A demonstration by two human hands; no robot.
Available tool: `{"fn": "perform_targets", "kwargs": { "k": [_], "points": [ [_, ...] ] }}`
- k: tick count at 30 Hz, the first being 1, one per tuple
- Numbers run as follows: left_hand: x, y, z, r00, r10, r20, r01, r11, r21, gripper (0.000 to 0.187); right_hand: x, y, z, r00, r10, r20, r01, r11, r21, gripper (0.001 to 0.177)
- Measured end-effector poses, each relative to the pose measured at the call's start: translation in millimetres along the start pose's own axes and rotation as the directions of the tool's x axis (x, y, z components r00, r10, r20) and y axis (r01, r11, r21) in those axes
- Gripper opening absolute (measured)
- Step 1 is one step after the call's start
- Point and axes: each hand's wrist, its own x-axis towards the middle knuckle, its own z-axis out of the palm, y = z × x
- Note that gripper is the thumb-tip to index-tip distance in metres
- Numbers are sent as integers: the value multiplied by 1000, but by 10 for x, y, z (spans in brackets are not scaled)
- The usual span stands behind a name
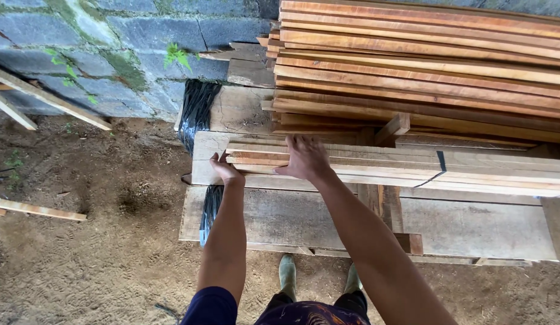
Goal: Bundling long thin strips of wood together using elastic straps.
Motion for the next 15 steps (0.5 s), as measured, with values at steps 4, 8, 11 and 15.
{"fn": "perform_targets", "kwargs": {
  "k": [4, 8, 11, 15],
  "points": [
    [68, -42, -41, 1000, 2, 31, -3, 999, 35, 48, 26, -11, -50, 1000, 3, -3, -3, 1000, -18, 92],
    [44, -29, -55, 999, 13, 29, -15, 996, 87, 52, 24, -58, -98, 987, 79, 143, -78, 997, -12, 87],
    [-28, -5, 38, 999, 7, 37, -11, 993, 116, 53, 37, -95, -158, 985, 105, 134, -101, 994, -37, 87],
    [-202, 47, 156, 1000, 24, 18, -27, 984, 175, 54, 15, -107, -148, 991, 90, 100, -83, 994, -72, 88]
  ]
}}
